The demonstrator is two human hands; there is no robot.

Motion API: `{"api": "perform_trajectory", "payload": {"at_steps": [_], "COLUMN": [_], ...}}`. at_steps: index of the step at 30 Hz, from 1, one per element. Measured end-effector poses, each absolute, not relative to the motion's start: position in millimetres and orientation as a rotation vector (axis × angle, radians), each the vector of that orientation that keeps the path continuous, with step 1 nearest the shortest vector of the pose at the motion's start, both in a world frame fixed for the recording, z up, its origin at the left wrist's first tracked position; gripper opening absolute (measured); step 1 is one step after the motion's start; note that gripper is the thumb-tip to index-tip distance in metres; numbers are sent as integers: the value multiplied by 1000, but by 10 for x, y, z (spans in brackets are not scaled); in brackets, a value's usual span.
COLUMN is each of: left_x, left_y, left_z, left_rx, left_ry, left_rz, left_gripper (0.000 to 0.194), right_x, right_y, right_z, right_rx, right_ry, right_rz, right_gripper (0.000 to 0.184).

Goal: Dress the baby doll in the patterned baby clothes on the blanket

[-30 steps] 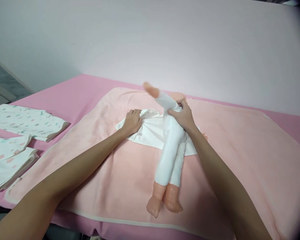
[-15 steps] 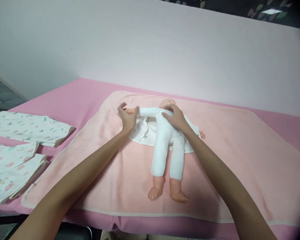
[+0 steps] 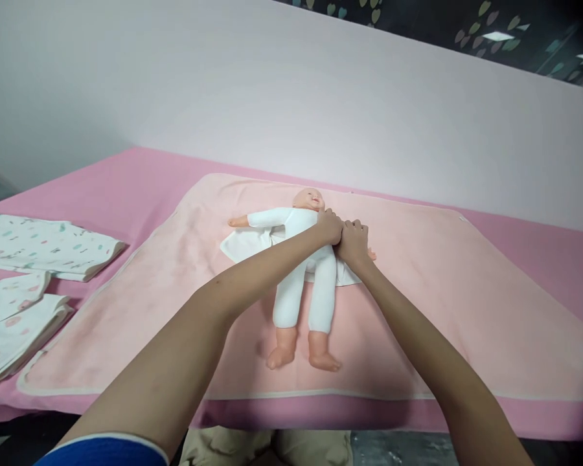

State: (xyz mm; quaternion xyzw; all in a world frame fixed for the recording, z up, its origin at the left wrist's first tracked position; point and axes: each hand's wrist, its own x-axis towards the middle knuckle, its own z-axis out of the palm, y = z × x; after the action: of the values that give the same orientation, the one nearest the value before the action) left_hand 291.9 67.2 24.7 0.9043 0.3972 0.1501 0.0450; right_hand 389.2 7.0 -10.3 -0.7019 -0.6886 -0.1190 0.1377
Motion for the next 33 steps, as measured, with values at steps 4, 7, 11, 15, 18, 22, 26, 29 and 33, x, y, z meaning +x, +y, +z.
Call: {"api": "perform_trajectory", "payload": {"at_steps": [4, 7, 11, 15, 18, 22, 26, 29, 33], "left_x": [2820, 2540, 2226, 2112, 2041, 1923, 1967, 1968, 1580], "left_y": [647, 628, 654, 663, 671, 698, 687, 652, 591], "left_z": [201, 191, 169, 168, 199, 237, 221, 197, 161], "left_rx": [2793, 2776, 2600, 2475, 2393, 2299, 2455, 2544, 2515], "left_ry": [1293, 1306, 1305, 1254, 1266, 1309, 1186, 1099, 1165], "left_rz": [377, 544, 973, 1139, 1215, 1248, 1092, 976, 952], "left_gripper": [37, 48, 45, 39, 37, 38, 42, 45, 46], "right_x": [3988, 4087, 4178, 4213, 4289, 4411, 4443, 4478, 4537], "right_y": [2, -85, -214, -268, -240, -229, -379, -525, -529], "right_z": [-114, -116, -150, -193, -225, -197, 131, 471, 553], "right_rx": [-2026, -1991, -2031, -1972, -2011, -1965, -1515, -1396, -1610], "right_ry": [-1946, -1895, -1817, -1809, -1731, -1596, -1632, -1756, -1808], "right_rz": [-265, -216, -140, -153, -100, 152, 286, 350, 410], "right_gripper": [32, 37, 27, 28, 32, 38, 79, 76, 53]}}
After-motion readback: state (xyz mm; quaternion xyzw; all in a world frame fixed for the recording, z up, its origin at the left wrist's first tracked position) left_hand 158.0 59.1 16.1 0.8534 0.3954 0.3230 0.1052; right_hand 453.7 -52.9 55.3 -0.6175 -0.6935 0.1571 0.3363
